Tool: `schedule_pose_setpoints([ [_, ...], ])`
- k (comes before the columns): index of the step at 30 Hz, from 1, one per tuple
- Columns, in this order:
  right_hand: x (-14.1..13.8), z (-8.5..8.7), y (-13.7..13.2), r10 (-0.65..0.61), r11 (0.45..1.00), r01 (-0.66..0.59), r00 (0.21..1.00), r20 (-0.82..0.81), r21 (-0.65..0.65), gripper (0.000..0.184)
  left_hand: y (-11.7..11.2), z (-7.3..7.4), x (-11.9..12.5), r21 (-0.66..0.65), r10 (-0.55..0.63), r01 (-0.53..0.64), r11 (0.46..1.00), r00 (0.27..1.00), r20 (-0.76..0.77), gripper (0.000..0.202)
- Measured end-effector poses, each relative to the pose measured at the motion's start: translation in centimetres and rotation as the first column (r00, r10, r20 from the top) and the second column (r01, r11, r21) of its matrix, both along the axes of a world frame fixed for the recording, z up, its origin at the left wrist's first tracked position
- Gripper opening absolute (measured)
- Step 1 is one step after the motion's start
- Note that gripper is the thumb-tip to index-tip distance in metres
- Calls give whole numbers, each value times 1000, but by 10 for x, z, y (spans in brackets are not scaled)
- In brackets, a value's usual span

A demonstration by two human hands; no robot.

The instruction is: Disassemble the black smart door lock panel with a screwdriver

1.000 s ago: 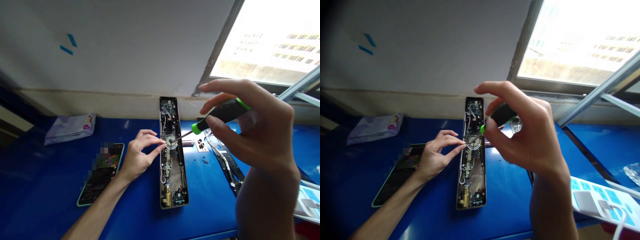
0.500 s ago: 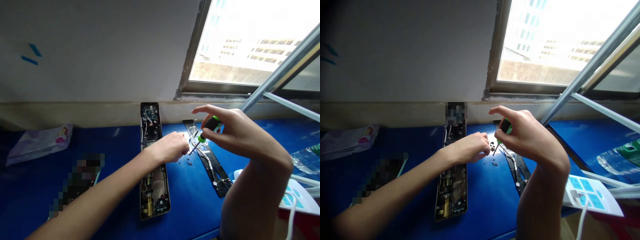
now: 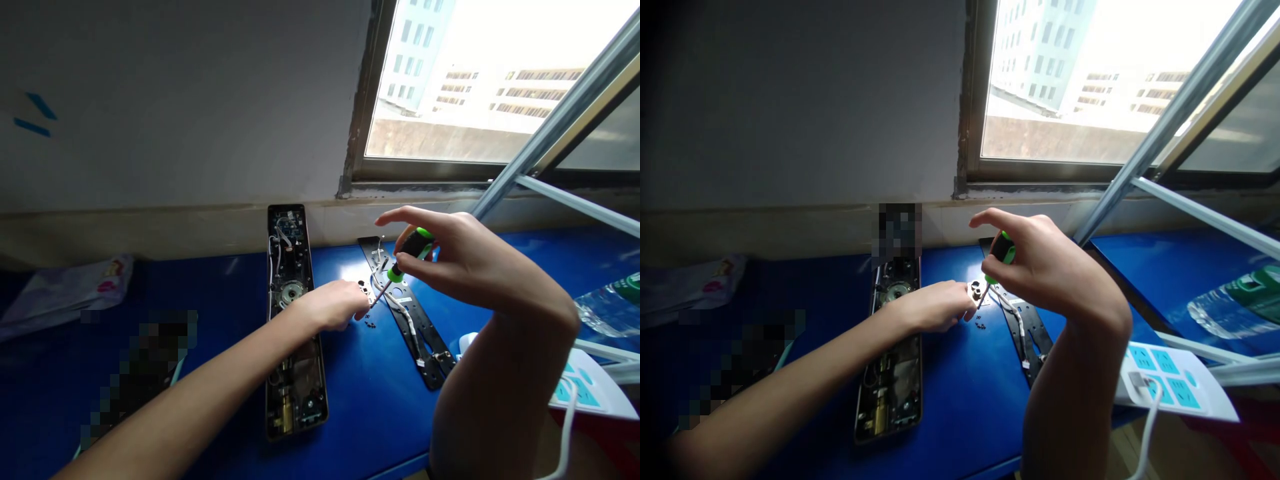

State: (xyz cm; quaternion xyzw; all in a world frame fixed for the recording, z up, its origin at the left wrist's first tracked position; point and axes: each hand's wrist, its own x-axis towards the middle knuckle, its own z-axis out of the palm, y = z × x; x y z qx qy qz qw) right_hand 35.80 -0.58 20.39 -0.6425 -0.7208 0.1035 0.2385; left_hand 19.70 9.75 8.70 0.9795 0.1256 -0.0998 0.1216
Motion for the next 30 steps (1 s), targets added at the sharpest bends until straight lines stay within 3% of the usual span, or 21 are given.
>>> schedule_pose_setpoints([
  [8, 0, -2, 2, 2, 1000, -1, 1000, 9, -2, 51, -2, 2, -17, 3, 42, -43, 999, 996, 81, 35],
  [11, -1, -3, 4, 51, 998, -52, 999, 10, 25, 48, -4, 7, -38, -9, 50, -49, 999, 976, 214, 34],
  [13, -3, -2, 4, 92, 994, -92, 996, 5, 53, 46, -5, 7, -57, -42, 71, -58, 997, 898, 435, 28],
  [16, -11, 0, 4, 180, 977, -176, 983, -24, 118, 42, -5, 0, -90, -91, 168, -146, 985, 708, 686, 25],
  [18, -19, 2, 4, 237, 961, -225, 970, -53, 162, 37, -6, -9, -110, -100, 239, -260, 960, 581, 778, 23],
  [21, -34, 3, 5, 300, 931, -278, 952, -62, 238, 31, -11, -27, -134, -158, 363, -427, 890, 457, 812, 21],
  [25, -56, -1, 10, 385, 885, -365, 923, -13, 290, 25, -25, -51, -151, -256, 484, -479, 839, 445, 753, 29],
  [30, -75, -10, 18, 414, 879, -409, 910, 32, 245, 24, -43, -69, -150, -277, 508, -461, 843, 513, 692, 40],
])
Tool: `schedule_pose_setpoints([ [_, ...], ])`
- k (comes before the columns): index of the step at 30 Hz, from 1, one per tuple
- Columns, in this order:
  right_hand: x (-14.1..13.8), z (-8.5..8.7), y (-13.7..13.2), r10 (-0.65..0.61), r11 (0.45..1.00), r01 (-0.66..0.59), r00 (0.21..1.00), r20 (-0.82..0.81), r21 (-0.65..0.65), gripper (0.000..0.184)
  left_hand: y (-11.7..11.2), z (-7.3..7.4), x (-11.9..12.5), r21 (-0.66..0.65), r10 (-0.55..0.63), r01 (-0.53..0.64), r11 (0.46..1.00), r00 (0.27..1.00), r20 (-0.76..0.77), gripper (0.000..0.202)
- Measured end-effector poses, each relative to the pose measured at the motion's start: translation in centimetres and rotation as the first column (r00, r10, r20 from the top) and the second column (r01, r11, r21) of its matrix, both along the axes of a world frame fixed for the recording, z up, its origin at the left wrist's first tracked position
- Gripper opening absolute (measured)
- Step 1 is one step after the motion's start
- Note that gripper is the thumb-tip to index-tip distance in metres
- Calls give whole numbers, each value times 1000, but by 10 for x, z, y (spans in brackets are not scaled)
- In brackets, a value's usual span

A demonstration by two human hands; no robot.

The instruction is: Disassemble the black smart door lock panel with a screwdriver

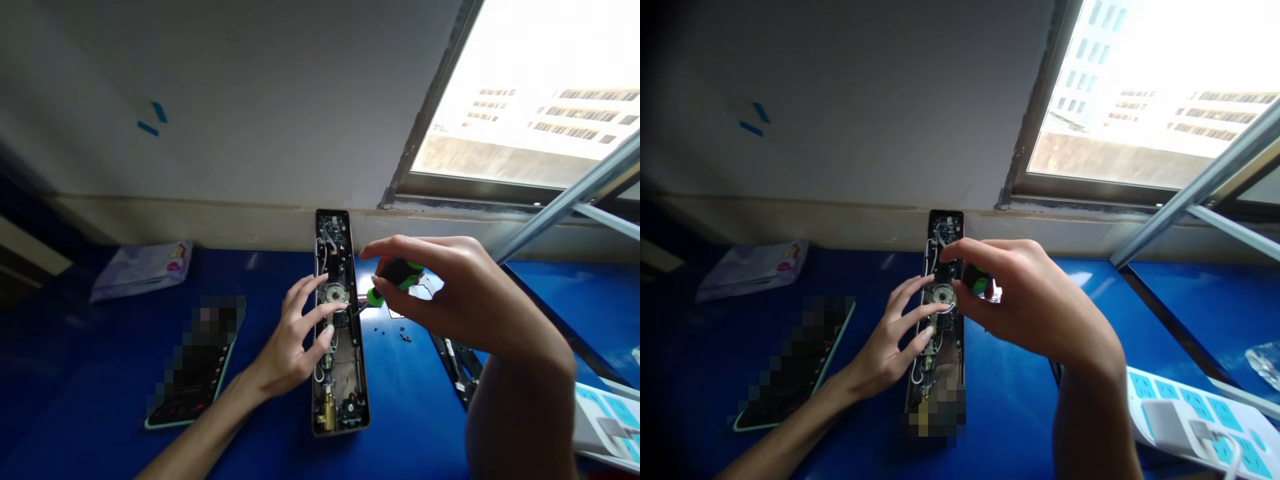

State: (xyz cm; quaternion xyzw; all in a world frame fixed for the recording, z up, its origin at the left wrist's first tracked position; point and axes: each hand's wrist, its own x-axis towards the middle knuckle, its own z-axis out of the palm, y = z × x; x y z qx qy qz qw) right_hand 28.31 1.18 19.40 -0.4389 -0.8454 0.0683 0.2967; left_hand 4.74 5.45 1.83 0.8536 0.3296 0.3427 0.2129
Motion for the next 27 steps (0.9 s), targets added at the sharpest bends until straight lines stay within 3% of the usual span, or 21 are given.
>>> schedule_pose_setpoints([
  [6, -8, -4, 4, -12, 999, 14, 999, 39, -50, 24, -8, -1, 5, -17, -26, 25, 1000, 998, -53, 47],
  [22, -10, -3, 3, -1, 1000, 1, 999, 44, -16, 12, -11, -3, 7, -22, -2, 1, 1000, 997, -80, 48],
  [27, -17, -2, 0, -85, 995, 77, 986, 146, 61, 18, -12, -4, 8, -27, -2, 0, 1000, 998, -70, 49],
])
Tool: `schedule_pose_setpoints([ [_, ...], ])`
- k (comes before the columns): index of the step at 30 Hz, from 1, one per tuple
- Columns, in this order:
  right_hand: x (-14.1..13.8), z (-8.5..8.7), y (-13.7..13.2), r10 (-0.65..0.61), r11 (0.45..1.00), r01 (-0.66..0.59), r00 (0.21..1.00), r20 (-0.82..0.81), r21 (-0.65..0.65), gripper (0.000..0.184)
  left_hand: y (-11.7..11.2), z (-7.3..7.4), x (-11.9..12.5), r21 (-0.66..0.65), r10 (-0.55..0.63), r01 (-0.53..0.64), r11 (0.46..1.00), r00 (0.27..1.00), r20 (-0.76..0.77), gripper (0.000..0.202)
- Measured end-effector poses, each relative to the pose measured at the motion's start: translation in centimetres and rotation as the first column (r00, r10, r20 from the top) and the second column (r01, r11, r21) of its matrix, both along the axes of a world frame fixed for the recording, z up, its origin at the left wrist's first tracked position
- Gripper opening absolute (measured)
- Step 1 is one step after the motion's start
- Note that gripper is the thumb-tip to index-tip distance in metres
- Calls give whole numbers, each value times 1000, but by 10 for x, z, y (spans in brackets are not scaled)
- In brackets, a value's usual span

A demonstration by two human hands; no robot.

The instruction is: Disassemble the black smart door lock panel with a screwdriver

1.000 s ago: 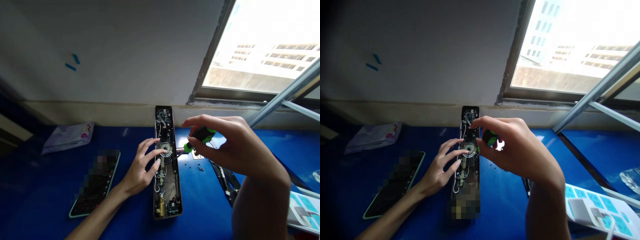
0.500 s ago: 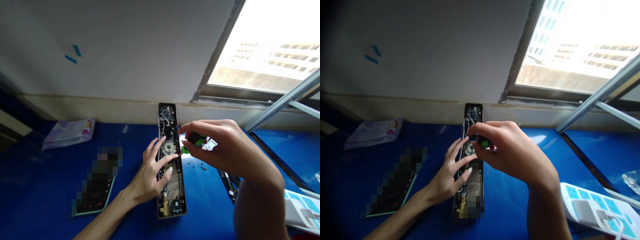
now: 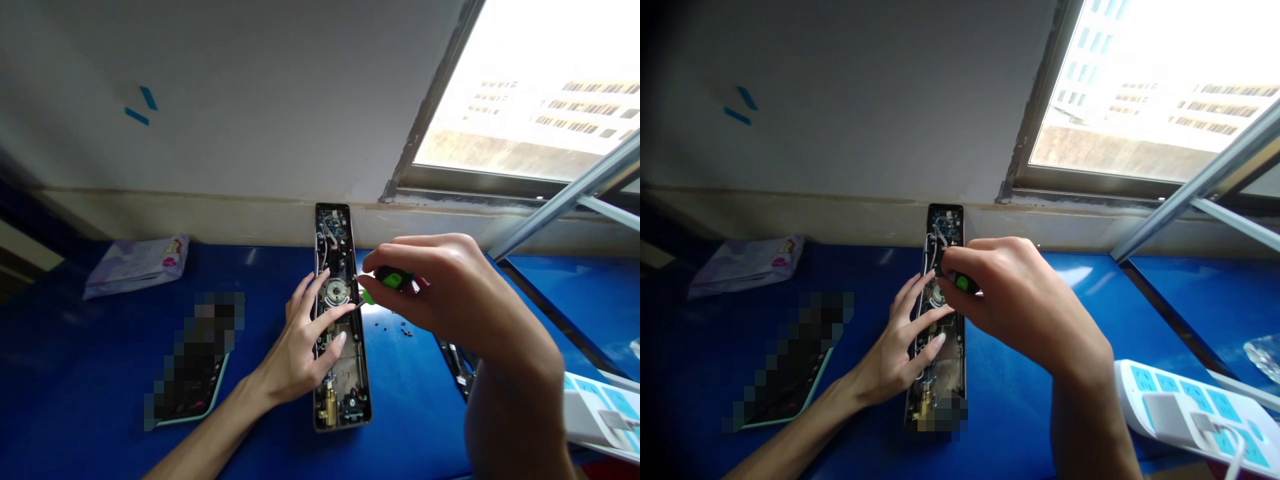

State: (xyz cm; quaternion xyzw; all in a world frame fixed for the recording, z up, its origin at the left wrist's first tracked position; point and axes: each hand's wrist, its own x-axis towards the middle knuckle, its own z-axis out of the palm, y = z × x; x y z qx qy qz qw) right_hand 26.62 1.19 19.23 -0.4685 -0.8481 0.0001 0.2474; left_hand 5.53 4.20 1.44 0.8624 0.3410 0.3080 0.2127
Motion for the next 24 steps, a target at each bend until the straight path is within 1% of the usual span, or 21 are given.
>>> schedule_pose_setpoints([
  [4, -11, 0, -4, -95, 995, 93, 993, 73, 31, 27, 0, 0, 1, -6, 18, -17, 1000, 998, 60, 47],
  [6, -15, -1, -5, -156, 987, 154, 985, 77, 38, 36, 1, 0, 2, -47, 68, -63, 997, 991, 112, 48],
  [8, -18, -2, -5, -222, 975, 220, 973, 63, 36, 43, 4, -1, 2, -108, 145, -128, 986, 976, 162, 51],
  [10, -19, -3, -6, -269, 963, 268, 962, 46, 21, 47, 7, -2, 2, -176, 197, -160, 971, 956, 216, 53],
  [14, -18, -3, -7, -277, 961, 277, 960, 34, -12, 44, 11, -5, 1, -289, 195, -106, 951, 933, 301, 51],
  [17, -18, -3, -8, -293, 956, 294, 955, 44, -15, 50, 11, -5, 0, -312, 201, -100, 945, 929, 310, 49],
  [20, -18, -2, -8, -337, 942, 336, 940, 59, 21, 55, 10, -4, 1, -339, 205, -88, 937, 923, 326, 49],
  [22, -18, -3, -8, -336, 942, 334, 940, 58, 39, 51, 10, -4, 1, -363, 210, -77, 929, 915, 344, 48],
  [24, -18, -4, -9, -301, 953, 300, 953, 42, 33, 45, 11, -5, 1, -372, 215, -70, 926, 906, 364, 49],
])
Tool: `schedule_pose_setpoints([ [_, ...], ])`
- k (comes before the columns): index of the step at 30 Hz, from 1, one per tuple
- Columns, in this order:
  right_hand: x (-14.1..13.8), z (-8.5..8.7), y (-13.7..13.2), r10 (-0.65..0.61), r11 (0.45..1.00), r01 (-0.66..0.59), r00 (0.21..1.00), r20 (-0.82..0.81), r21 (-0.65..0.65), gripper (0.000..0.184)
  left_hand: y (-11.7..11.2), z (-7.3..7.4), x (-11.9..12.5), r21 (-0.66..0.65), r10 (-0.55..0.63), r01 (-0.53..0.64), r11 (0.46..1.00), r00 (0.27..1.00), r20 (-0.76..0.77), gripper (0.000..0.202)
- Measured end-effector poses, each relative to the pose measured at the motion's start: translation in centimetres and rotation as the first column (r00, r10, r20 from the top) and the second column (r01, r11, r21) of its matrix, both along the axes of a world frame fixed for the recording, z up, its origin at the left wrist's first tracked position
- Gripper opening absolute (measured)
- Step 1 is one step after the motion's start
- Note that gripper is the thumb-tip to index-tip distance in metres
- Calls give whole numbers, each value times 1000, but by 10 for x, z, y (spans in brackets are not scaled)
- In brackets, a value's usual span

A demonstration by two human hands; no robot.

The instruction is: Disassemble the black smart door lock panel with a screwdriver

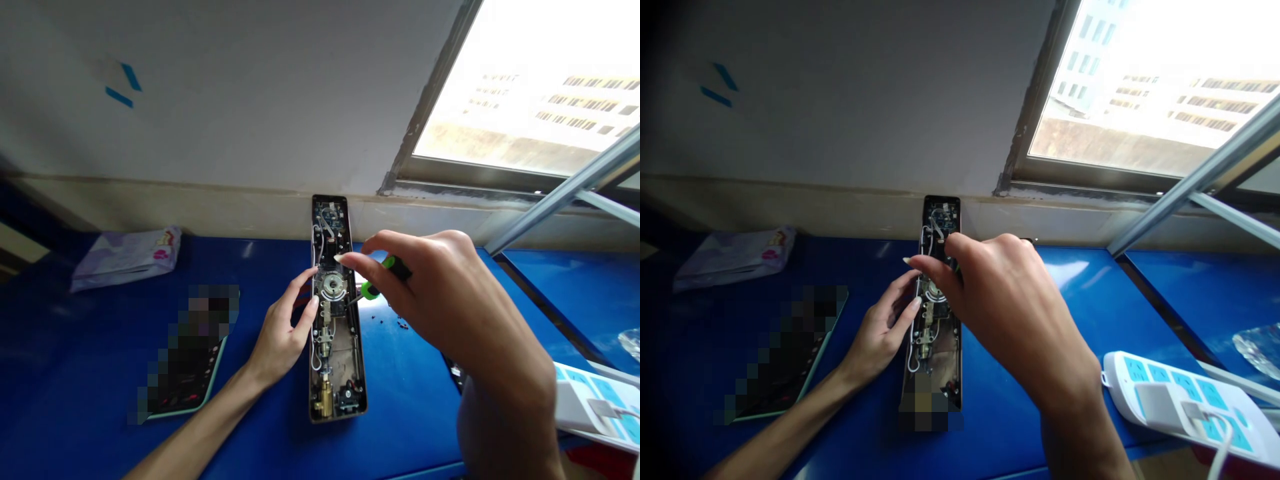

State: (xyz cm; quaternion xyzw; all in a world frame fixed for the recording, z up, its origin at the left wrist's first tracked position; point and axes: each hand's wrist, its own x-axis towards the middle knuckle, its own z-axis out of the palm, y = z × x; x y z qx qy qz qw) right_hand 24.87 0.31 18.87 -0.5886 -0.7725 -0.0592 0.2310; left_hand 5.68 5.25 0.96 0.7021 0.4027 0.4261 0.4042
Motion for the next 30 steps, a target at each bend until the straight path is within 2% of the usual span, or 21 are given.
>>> schedule_pose_setpoints([
  [7, 3, 0, -3, 210, 971, -217, 974, -80, -94, 21, 2, 1, 0, -10, -1, 2, 1000, 998, 59, 53],
  [9, 5, 0, -4, 244, 960, -256, 964, -106, -117, 23, 2, 2, 0, -22, -3, 5, 1000, 997, 73, 54],
  [12, 11, 1, -5, 241, 951, -264, 958, -154, -159, 34, 2, 4, 0, -40, -6, 10, 999, 997, 81, 53],
  [15, 17, 2, -6, 243, 939, -280, 951, -192, -199, 38, 2, 4, -1, -39, -14, 17, 999, 997, 79, 51],
  [22, 18, 2, 3, 153, 974, -181, 970, -190, -139, 25, 3, 6, -2, -15, -12, 12, 1000, 999, 42, 47],
  [25, 20, 0, 7, 210, 969, -228, 964, -166, -99, 28, 3, 4, -3, -5, -10, 11, 1000, 999, 45, 47],
  [28, 23, -1, 8, 274, 956, -286, 950, -152, -68, 22, 5, 0, -4, -17, -15, 15, 1000, 999, 44, 47],
  [30, 25, -1, 6, 321, 940, -335, 933, -161, -70, 32, 5, -1, -5, -20, -17, 17, 1000, 999, 37, 48],
])
